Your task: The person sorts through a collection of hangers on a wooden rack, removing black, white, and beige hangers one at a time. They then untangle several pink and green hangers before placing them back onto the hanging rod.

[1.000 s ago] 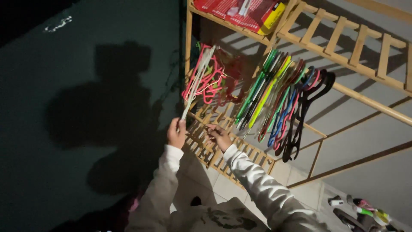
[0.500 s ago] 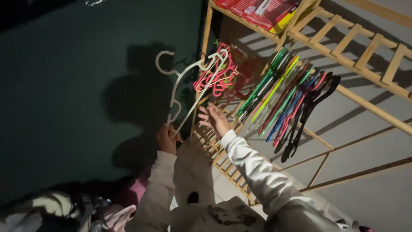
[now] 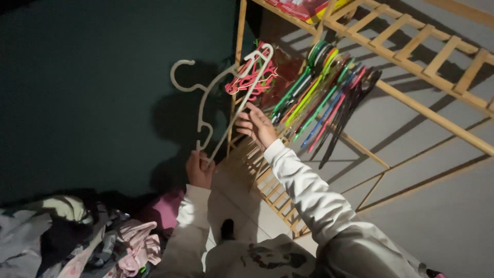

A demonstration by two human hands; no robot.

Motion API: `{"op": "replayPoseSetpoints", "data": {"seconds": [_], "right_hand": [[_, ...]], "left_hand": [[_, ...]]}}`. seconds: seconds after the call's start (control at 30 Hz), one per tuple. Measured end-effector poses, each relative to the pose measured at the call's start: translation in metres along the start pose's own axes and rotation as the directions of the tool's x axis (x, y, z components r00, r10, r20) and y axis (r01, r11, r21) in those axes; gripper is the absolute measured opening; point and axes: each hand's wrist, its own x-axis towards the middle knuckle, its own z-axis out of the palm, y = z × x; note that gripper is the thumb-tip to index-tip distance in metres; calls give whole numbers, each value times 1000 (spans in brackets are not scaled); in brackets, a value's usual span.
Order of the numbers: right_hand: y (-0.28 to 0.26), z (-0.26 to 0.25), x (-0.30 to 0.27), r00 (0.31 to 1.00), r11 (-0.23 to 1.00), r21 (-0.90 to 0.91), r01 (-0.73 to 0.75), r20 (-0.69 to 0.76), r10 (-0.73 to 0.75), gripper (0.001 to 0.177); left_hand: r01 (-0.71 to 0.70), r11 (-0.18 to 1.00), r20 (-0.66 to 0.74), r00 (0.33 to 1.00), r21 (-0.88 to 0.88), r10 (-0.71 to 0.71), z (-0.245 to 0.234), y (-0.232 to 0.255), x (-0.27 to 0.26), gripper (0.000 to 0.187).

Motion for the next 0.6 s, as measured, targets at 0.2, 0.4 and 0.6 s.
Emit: {"op": "replayPoseSetpoints", "data": {"seconds": [0.2,0.4,0.6], "right_hand": [[-11,-13,-41,998,997,41,63,-34,-61,36],[-36,-35,-91,953,967,-149,209,-193,-235,29],[-69,-48,-151,899,909,-345,236,-278,-339,33]], "left_hand": [[-58,997,122,991,53,51,-1,-26,-28,37],[105,988,261,956,112,-131,-27,-74,-41,41],[260,936,501,793,237,-347,37,-67,-80,78]]}}
